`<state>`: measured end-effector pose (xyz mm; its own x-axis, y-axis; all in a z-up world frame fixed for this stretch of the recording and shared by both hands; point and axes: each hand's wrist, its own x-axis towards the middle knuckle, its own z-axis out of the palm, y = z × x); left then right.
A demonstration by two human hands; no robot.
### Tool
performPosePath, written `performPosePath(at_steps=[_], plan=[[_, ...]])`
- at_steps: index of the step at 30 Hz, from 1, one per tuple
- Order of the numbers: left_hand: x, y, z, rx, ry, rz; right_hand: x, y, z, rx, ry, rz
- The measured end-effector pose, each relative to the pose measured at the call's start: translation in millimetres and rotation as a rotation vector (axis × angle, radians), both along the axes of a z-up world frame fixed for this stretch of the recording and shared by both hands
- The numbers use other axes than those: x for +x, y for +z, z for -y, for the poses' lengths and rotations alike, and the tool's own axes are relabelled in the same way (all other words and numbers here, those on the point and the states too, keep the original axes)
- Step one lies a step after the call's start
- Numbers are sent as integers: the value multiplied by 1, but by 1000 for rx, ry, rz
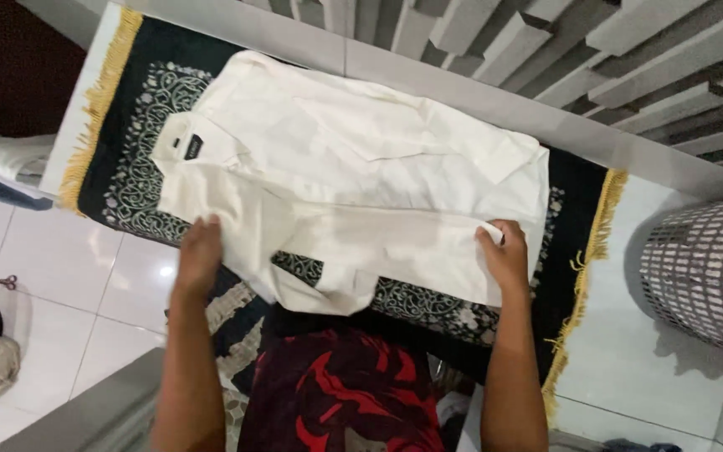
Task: The person lays a white shirt on a patterned cloth, smooths it, folds the sleeves inward, then folds the shirt in half and in thirds to create a compact rectangle. The folded shirt is placed on the cloth.
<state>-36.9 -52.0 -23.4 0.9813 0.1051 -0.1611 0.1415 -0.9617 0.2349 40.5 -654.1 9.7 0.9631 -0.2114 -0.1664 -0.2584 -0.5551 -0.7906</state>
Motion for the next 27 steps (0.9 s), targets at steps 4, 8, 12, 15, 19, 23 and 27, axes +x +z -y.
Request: performPosePath(at_steps=[4,8,12,15,19,23,27], plan=[[64,146,82,-1355,724,259,4,33,8,381,-142,-75],[127,150,83,-1737,543,252,9,24,16,390,-260,-17],[173,163,98,-1457,615,77,16,-20,11,321,-336,137],[154,130,122,-626,377,-48,10,1,-9,230,-361,181],[122,39,111,-268,91,147,4,9,-21,128,-343,215],[120,34,119,-55,157,211,6,-6,-15,-12,-340,149],[125,33,108,-41,83,152,8,-17,-10,-77,-293,79]])
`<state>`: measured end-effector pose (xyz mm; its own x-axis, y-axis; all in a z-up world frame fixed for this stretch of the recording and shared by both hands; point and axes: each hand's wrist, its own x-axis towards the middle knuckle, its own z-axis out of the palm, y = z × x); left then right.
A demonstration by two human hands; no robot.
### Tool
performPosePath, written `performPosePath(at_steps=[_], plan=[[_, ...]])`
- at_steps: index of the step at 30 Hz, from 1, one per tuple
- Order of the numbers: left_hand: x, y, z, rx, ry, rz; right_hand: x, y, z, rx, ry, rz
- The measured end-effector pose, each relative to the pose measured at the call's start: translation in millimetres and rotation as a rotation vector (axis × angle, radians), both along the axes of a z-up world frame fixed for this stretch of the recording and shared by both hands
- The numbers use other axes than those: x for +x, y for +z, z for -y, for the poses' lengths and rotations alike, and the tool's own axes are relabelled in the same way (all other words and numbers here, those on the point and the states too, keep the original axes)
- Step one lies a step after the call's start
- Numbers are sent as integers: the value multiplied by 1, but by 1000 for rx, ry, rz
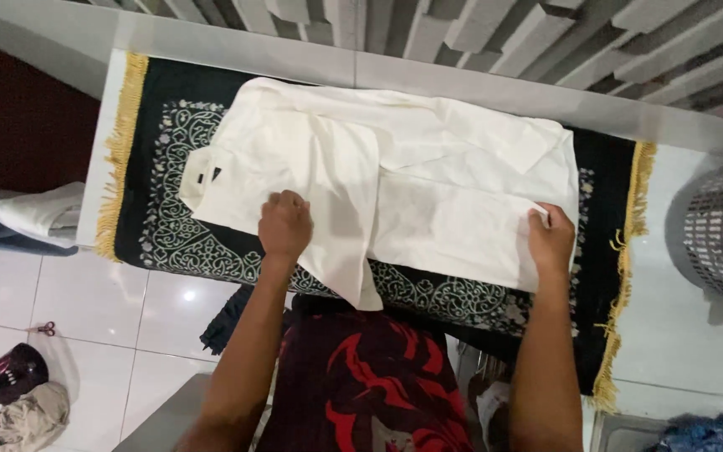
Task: The person lays a white shirt on a patterned cloth, smooths it, folds the sleeves inward, then folds the shirt in half and in thirds to create a compact rectangle. The folded shirt is placed on the cloth.
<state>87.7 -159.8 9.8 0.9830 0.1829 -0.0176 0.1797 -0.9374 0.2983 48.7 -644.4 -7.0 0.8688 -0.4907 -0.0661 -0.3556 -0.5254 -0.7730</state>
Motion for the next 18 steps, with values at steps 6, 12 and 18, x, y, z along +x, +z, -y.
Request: performPosePath(at_steps=[6,12,18], plan=[[45,66,-14,-898,178,-361,8,-23,15,-35,-26,-162],[87,137,-30,-1640,-93,111,10,-6,3,-24,-11,-94],[115,4,-108,-341,142,-23,10,-22,12,-99,-44,-38]])
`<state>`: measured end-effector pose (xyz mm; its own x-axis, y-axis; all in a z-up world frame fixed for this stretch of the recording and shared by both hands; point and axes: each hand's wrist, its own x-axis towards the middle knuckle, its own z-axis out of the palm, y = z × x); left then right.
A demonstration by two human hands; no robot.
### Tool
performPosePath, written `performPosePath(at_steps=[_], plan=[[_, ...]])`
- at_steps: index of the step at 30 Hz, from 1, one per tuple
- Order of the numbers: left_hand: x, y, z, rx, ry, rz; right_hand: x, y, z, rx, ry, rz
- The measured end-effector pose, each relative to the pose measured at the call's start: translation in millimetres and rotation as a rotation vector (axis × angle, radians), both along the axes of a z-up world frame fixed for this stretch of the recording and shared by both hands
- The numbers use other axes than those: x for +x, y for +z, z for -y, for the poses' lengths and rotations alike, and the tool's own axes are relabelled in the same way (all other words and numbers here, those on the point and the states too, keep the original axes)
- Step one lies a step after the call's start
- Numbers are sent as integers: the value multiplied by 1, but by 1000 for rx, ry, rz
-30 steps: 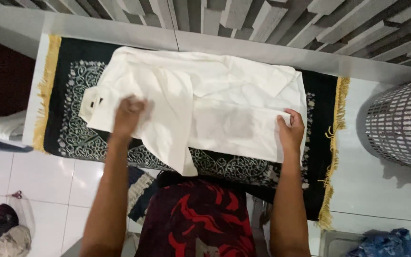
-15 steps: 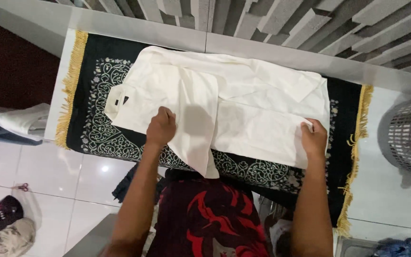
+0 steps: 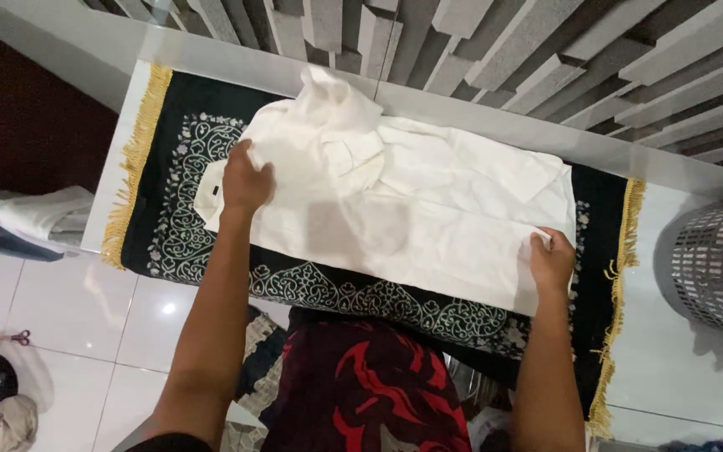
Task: The person lays a white shirt on a patterned cloth, smooths it, folds the sleeves inward, then folds the shirt in half and in thirds to create a compact rectangle. The folded shirt is placed on the cloth.
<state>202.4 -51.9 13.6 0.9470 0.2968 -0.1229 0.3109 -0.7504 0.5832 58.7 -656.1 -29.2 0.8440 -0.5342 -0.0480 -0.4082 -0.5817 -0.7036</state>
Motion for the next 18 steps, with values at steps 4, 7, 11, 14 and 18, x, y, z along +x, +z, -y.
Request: performPosePath(at_steps=[4,7,11,14,18], plan=[[3,-4,-8,1,-103,49,2,-16,17,-13,-31,6],[2,-6,-9,70,-95,-69,-2,-36,34,-3,-10,21],[-5,40,8,-8,-135,82,12,-32,39,64,-13,101],[-4,38,11,-236,-42,24,15,-36,43,106,-18,119],[-3,37,12,-352,46,-95,23,-56,55,74,32,86]])
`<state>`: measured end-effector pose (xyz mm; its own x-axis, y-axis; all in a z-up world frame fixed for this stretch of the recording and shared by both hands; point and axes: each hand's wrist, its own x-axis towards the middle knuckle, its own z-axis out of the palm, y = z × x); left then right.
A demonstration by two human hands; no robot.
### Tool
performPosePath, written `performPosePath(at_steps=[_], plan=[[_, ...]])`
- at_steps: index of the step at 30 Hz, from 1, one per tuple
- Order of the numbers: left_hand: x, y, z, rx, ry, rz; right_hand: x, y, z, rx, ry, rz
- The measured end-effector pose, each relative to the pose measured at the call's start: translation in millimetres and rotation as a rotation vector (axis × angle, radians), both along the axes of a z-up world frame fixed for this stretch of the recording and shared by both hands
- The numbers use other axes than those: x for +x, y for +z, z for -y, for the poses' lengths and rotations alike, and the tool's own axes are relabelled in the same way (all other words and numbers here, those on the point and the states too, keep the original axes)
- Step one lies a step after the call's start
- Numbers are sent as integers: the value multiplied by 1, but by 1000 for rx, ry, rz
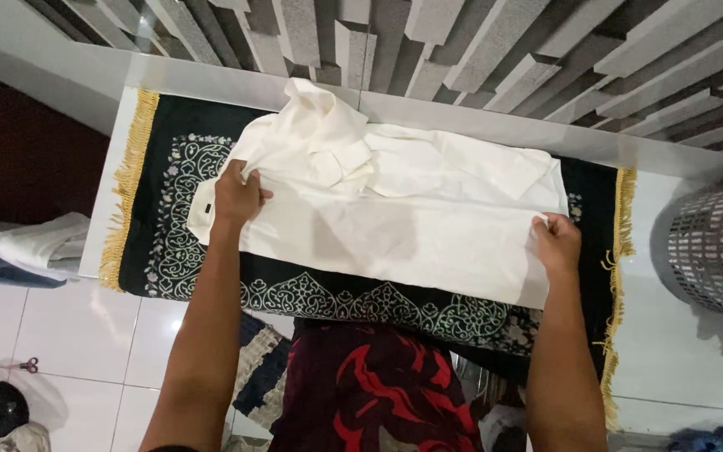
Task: The person lays a white shirt on a patterned cloth, smooths it, folds the sleeves inward, then folds the shirt in half and in thirds to create a compact rectangle. The folded shirt is placed on the cloth.
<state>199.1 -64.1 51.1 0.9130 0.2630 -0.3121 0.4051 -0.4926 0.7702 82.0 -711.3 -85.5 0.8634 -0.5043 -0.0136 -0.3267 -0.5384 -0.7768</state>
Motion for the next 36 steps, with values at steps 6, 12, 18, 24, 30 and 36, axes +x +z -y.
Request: performPosePath(at_steps=[6,12,18,24,30,36], plan=[[-2,2,2,119,-9,104,1,18,-9,-25,-17,52],[-16,-35,-14,724,-29,244,-9,20,-12,49,-65,-86],[-10,-58,-23,835,-36,405,-18,6,-5,-32,-95,-90],[-59,-29,52,877,-30,611,-13,55,-99,-731,-92,415],[-137,-29,182,566,-519,538,-30,147,-303,-291,500,530],[-122,-37,114,882,-587,515,-47,99,-254,-626,560,284]])
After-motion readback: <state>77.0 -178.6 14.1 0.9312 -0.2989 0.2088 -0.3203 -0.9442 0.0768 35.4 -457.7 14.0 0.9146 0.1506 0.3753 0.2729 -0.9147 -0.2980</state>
